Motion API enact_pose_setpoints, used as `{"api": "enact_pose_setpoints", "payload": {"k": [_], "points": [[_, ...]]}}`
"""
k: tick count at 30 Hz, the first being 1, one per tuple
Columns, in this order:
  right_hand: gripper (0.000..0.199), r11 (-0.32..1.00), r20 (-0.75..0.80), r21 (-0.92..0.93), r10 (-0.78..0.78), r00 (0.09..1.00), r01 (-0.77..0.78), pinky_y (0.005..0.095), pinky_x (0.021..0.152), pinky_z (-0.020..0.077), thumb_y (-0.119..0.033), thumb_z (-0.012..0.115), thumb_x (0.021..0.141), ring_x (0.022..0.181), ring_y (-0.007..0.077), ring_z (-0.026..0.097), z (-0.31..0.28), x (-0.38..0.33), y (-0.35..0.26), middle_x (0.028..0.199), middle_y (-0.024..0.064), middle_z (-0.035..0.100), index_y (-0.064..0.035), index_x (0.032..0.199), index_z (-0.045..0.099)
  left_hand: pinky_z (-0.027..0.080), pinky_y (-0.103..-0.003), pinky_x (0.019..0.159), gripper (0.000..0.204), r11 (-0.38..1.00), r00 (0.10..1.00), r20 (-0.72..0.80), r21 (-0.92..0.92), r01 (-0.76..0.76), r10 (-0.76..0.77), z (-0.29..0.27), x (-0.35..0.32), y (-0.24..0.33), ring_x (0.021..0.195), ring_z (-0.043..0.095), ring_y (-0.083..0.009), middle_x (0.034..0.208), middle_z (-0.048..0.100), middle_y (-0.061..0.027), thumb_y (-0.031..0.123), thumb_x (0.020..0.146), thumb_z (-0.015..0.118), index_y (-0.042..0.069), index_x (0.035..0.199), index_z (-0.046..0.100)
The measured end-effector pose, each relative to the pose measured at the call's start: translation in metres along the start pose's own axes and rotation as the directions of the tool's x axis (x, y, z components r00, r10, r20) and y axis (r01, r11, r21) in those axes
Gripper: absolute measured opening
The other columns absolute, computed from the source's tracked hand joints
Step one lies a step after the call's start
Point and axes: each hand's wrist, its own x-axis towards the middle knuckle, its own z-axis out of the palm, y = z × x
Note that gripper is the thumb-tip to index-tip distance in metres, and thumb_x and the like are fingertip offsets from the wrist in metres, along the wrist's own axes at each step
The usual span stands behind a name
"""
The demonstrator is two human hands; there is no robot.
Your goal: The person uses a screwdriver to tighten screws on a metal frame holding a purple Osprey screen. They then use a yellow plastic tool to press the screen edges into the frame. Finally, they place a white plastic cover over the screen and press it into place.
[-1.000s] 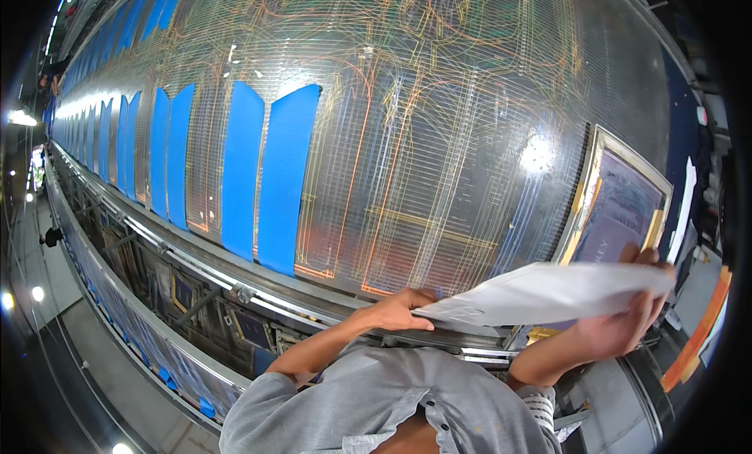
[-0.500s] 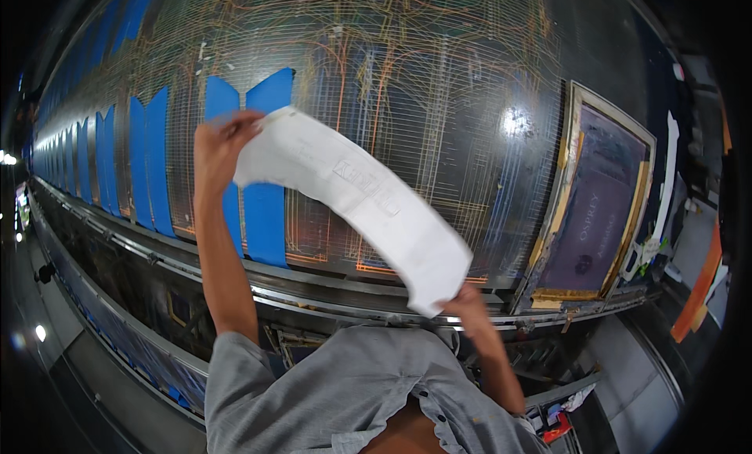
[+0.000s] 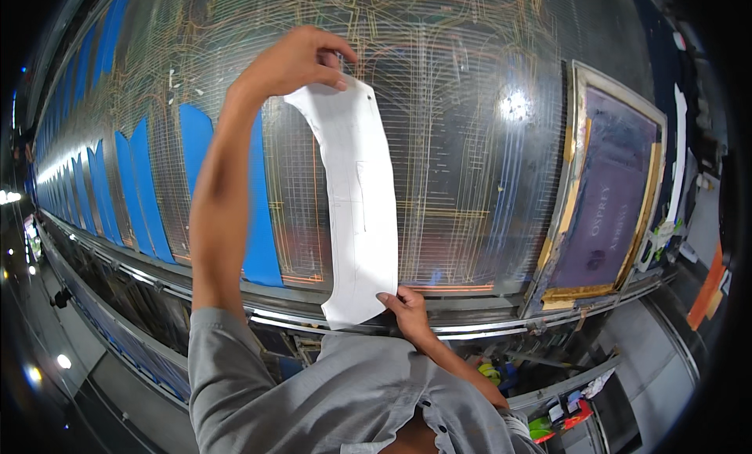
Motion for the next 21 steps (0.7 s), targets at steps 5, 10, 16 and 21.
{"api": "enact_pose_setpoints", "payload": {"k": [5,10,16,21], "points": [[0.017,0.996,-0.019,0.085,0.004,1.000,-0.002,0.0259,0.063,0.0474,-0.015,0.068,0.097,0.069,0.0074,0.057,0.001,0.003,0.004,0.076,0.0001,0.066,0.0017,0.094,0.072,0.046,-0.033,0.062,0.022,0.987,0.988,0.017,-0.046,0.157,-0.156,0.004,0.000,-0.051,0.067,0.060,-0.0143,0.074,0.068,-0.0050,0.019,0.078,0.082,0.003,0.092,0.076],[0.019,0.992,-0.192,0.072,-0.086,0.978,0.101,0.0247,0.061,0.0393,-0.015,0.066,0.098,0.070,0.0037,0.046,0.018,0.007,0.013,0.072,-0.0044,0.057,0.0017,0.089,0.069,0.039,-0.026,0.055,0.015,0.849,0.939,-0.119,-0.475,0.231,-0.322,0.036,0.006,-0.061,0.061,0.053,-0.0089,0.070,0.066,-0.0029,0.013,0.083,0.080,-0.001,0.090,0.076],[0.026,0.992,-0.466,0.096,-0.022,0.885,0.075,0.0237,0.057,0.0322,-0.019,0.067,0.098,0.066,0.0031,0.037,0.027,0.008,-0.003,0.069,-0.0086,0.048,0.0004,0.081,0.065,0.047,-0.025,0.054,0.023,0.908,0.844,-0.385,-0.337,0.247,-0.372,0.057,0.018,-0.066,0.061,0.061,-0.0101,0.072,0.070,-0.0076,0.010,0.075,0.087,-0.004,0.089,0.077],[0.032,0.983,-0.452,0.183,0.061,0.890,0.025,0.0242,0.056,0.0297,-0.017,0.067,0.098,0.065,0.0026,0.035,0.026,0.019,-0.012,0.067,-0.0096,0.046,-0.0016,0.072,0.059,0.048,-0.023,0.058,0.027,0.884,0.791,-0.434,-0.378,0.274,-0.431,0.061,0.029,-0.062,0.064,0.062,-0.0097,0.074,0.070,-0.0070,0.005,0.076,0.085,-0.006,0.097,0.073]]}}
